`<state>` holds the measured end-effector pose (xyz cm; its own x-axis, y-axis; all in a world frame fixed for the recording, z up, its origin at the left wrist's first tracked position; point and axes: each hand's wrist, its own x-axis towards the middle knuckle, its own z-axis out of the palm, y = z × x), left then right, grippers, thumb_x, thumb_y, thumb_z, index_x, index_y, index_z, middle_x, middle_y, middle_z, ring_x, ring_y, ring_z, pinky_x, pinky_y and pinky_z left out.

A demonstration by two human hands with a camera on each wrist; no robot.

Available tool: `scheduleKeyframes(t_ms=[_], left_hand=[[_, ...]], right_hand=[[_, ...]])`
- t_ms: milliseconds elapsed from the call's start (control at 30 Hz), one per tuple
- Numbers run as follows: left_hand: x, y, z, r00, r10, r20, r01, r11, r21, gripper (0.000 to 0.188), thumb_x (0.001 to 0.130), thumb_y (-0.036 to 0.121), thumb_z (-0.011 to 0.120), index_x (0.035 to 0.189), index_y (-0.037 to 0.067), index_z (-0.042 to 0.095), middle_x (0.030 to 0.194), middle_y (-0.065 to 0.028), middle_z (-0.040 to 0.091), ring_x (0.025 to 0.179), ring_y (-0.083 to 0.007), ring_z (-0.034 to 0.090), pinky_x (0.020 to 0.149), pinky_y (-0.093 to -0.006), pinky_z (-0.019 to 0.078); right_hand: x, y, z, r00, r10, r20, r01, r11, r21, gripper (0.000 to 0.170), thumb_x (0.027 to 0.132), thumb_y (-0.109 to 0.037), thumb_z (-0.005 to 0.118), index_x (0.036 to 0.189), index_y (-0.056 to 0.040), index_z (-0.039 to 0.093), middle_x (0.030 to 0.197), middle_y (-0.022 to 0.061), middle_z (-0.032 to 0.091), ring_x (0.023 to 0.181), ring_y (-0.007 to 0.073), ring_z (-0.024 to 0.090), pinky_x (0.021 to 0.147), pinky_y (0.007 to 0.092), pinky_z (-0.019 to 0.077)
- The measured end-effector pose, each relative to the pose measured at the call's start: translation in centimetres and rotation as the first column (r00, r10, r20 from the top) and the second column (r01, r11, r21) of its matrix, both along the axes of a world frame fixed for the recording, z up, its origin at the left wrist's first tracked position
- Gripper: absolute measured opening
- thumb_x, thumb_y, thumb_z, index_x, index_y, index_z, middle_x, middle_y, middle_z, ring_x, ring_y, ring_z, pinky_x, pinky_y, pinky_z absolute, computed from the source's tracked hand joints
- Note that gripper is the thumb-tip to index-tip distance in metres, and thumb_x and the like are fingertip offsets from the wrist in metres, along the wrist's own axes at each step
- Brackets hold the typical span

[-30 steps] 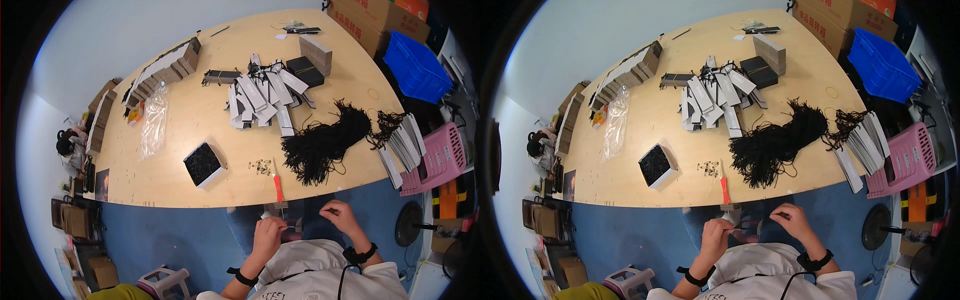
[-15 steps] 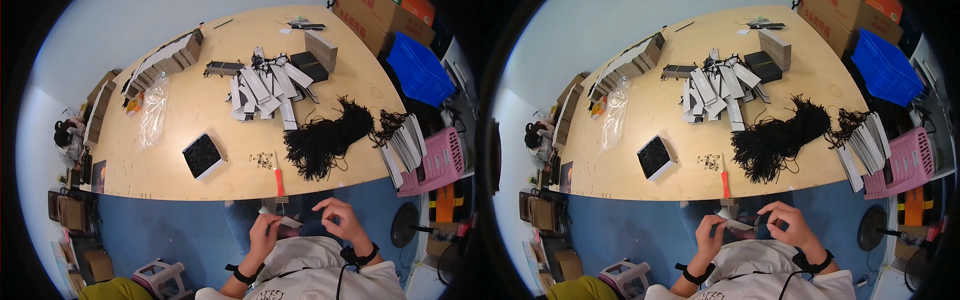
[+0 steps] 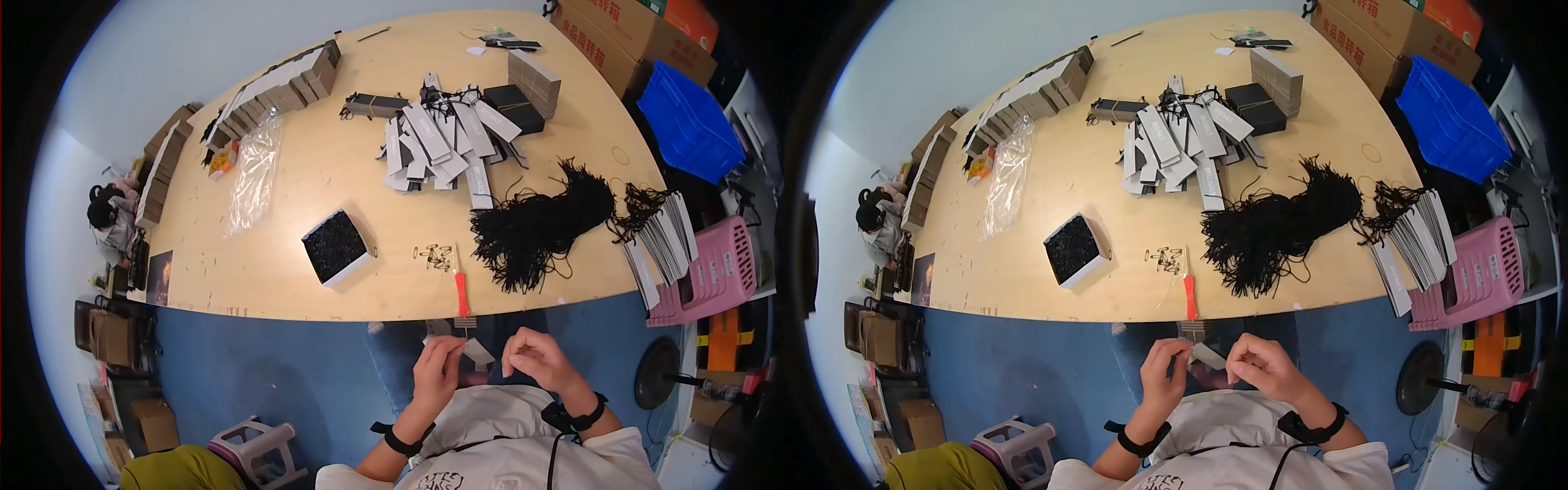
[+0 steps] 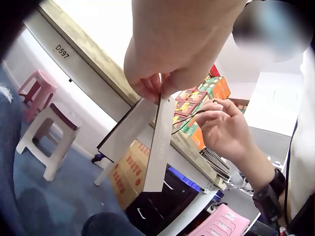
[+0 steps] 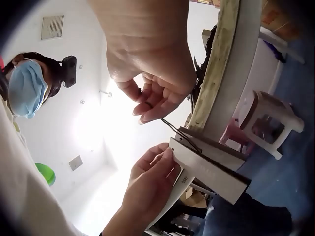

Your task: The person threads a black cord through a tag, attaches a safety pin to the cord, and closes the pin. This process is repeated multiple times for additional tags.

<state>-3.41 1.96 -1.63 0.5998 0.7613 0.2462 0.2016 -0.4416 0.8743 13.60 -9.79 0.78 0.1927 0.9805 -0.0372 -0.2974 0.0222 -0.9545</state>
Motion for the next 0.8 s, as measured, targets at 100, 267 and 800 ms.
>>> scheduleKeyframes(t_ms=[100,267,800], left_hand=[[0.6,0.3,-0.1,0.999,0.054,0.005,-0.054,0.997,0.057,0.017,0.081,-0.007,0.066,0.095,0.002,0.062,0.093,-0.0128,0.061,0.082,-0.0253,0.061,0.071,-0.0307,0.0495],[0.4,0.0,-1.6,0.968,0.221,0.119,-0.24,0.954,0.179,0.02,0.079,-0.003,0.069,0.096,0.002,0.059,0.094,-0.0109,0.057,0.087,-0.0234,0.057,0.07,-0.0279,0.046],[-1.5,-1.6,-2.1,0.937,0.043,0.348,0.224,0.69,-0.688,0.013,0.095,0.002,0.056,0.106,-0.004,0.06,0.095,-0.0091,0.065,0.085,-0.0133,0.063,0.077,-0.0262,0.0511]], right_hand=[[-0.5,0.9,0.4,0.989,0.092,-0.113,-0.083,0.993,0.082,0.012,0.093,-0.006,0.051,0.082,-0.0012,0.048,0.073,0.0062,0.055,0.07,0.0133,0.055,0.066,0.0269,0.0467],[-0.5,2.5,1.2,0.934,0.263,-0.243,-0.228,0.96,0.164,0.017,0.086,-0.007,0.053,0.073,-0.0033,0.043,0.068,0.0056,0.047,0.067,0.0156,0.05,0.062,0.0286,0.0401],[0.7,2.7,-1.8,0.988,0.095,-0.12,-0.073,0.982,0.173,0.017,0.081,-0.005,0.054,0.07,-0.0022,0.042,0.067,0.0065,0.048,0.062,0.0154,0.046,0.058,0.0267,0.0383]])
